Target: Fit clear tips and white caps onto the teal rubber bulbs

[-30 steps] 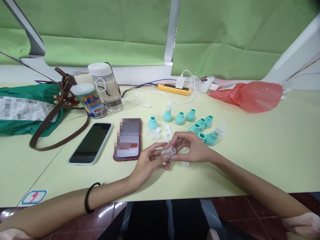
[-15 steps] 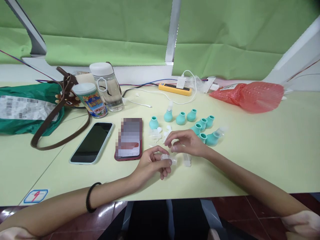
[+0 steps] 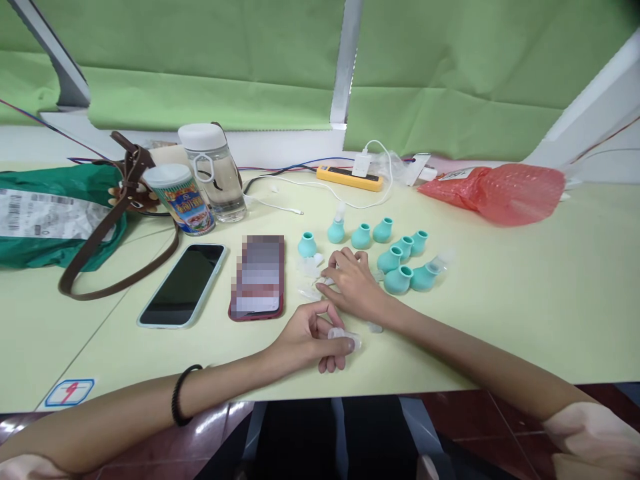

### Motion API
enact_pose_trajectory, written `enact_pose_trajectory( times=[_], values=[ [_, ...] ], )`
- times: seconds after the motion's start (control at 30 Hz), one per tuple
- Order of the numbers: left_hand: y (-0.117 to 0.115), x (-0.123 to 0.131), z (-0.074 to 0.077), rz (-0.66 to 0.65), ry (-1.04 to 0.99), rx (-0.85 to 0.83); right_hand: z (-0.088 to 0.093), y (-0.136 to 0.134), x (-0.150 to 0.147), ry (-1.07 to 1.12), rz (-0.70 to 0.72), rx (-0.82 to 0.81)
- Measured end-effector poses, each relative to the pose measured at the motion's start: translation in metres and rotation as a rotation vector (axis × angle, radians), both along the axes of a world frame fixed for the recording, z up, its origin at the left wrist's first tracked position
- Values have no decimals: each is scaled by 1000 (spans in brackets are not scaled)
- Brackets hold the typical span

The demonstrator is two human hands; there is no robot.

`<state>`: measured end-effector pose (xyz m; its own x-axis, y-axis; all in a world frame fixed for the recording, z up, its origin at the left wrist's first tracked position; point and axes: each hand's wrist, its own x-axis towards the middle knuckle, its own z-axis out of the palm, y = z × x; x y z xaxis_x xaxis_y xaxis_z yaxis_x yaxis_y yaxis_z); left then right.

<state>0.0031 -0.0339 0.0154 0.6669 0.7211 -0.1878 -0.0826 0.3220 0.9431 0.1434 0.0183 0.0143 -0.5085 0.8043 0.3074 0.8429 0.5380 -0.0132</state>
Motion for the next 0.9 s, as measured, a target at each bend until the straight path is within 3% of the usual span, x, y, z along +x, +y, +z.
enact_pose_trajectory(
  times=[0.37,0.57,0.63,0.8,0.9],
  values=[
    [2,0,1,48,-19,-24,-6,7,3,151,28,-41],
    [5,-2,2,119,-88,-14,13,-3,12,446,124,-31],
    [6,-2,1,133,-96,-36,20,-11,18,617,176,-141],
    [11,-2,-1,225,-123,-86,24,-28,29,858,219,-609],
    [12,-2,-1,248,-144,-126,22,-30,31,872,247,-654]
  ],
)
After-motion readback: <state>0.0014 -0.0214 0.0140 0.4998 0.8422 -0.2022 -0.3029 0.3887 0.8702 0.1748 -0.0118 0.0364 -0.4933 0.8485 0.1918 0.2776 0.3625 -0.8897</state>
